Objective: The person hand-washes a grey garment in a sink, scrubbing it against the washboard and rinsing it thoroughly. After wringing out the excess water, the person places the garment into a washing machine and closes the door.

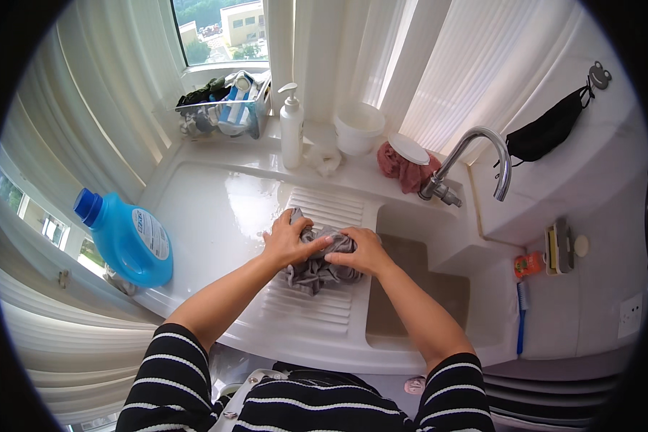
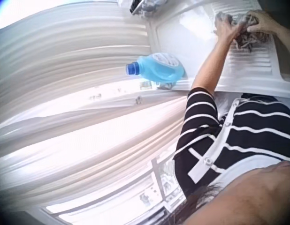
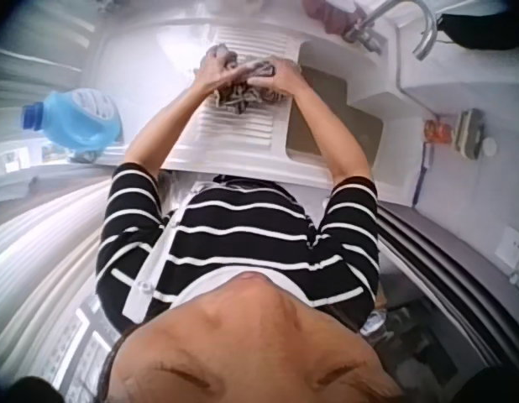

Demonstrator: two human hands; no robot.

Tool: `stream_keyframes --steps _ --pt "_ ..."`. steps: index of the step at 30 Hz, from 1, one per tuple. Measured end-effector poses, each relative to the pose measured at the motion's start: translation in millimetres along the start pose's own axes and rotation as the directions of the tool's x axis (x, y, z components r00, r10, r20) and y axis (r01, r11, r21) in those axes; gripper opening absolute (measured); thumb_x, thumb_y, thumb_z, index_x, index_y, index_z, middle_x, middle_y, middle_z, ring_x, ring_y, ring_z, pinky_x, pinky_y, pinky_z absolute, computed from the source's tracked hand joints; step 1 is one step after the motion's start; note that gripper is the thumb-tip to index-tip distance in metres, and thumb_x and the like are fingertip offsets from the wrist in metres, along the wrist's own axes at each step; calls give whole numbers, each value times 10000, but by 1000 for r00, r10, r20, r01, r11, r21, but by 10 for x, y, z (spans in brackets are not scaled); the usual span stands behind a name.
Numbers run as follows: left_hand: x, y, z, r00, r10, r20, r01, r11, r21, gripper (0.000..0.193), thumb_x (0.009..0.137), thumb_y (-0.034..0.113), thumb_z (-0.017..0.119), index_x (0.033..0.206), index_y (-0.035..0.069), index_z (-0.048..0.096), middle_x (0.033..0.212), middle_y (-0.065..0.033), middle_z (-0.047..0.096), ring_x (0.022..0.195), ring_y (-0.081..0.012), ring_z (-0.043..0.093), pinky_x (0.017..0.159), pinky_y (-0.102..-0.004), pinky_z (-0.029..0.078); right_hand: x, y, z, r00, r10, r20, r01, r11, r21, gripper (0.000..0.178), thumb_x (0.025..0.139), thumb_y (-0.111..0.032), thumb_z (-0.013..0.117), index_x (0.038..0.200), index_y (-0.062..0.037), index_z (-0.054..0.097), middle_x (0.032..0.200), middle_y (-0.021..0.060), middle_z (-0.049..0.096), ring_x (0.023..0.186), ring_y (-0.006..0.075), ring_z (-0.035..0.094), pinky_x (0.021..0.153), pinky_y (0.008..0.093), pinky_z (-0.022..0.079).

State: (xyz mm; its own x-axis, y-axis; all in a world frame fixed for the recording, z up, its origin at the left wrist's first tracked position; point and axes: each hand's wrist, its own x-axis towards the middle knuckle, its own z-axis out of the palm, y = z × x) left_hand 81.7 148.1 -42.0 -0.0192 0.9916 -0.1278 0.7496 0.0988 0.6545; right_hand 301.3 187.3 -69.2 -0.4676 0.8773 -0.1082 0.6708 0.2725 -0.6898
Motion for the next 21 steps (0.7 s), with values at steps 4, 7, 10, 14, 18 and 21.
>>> stream_keyframes --steps 4,7,10,14,18,21 --pt "-862 -286 206 688 670 -280 -663 736 133 477 667 536 788 763 92 640 1136 -188 504 1128 -404 435 961 -520 333 -1014 -273 347 762 -569 -308 431 802 -414 628 560 -511 815 1041 -155 626 1140 81 563 1157 296 484 899 500 404" --pt "-595 -209 443 622 727 -291 -652 687 321 411 696 501 750 694 108 628 1022 -116 565 1026 -347 484 829 -472 351 -615 -91 481 733 -569 -373 420 810 -410 583 532 -465 813 964 -136 600 1074 81 572 1062 306 526 854 476 418" --pt "147 -120 405 758 502 -415 -415 863 286 372 763 402 707 763 37 637 1073 -183 595 987 -373 527 819 -458 410 198 -50 281 917 -168 -363 137 984 -112 588 584 -407 760 1060 -115 577 1204 123 539 1145 353 495 920 518 408" --pt "326 -68 191 852 334 -404 -382 923 -41 554 806 440 706 1186 56 583 1037 -168 604 939 -337 554 817 -455 433 345 -6 -14 989 122 -81 -130 986 -105 810 597 -593 790 1232 -129 599 1351 181 488 1307 356 380 1060 478 347" --pt "-540 -274 44 717 632 -294 -634 767 101 419 776 413 755 1007 81 645 646 16 528 696 -197 519 699 -352 365 -623 -294 29 931 -343 -122 322 932 -163 602 557 -546 849 934 -126 639 1132 145 566 1178 337 466 962 491 370" --pt "-761 -334 278 692 696 -194 -660 718 221 277 784 370 733 800 110 639 652 -19 568 655 -238 522 682 -370 369 -851 -391 368 812 -534 -235 454 831 -322 539 547 -512 839 846 -134 599 1015 72 575 1048 286 517 835 471 383"
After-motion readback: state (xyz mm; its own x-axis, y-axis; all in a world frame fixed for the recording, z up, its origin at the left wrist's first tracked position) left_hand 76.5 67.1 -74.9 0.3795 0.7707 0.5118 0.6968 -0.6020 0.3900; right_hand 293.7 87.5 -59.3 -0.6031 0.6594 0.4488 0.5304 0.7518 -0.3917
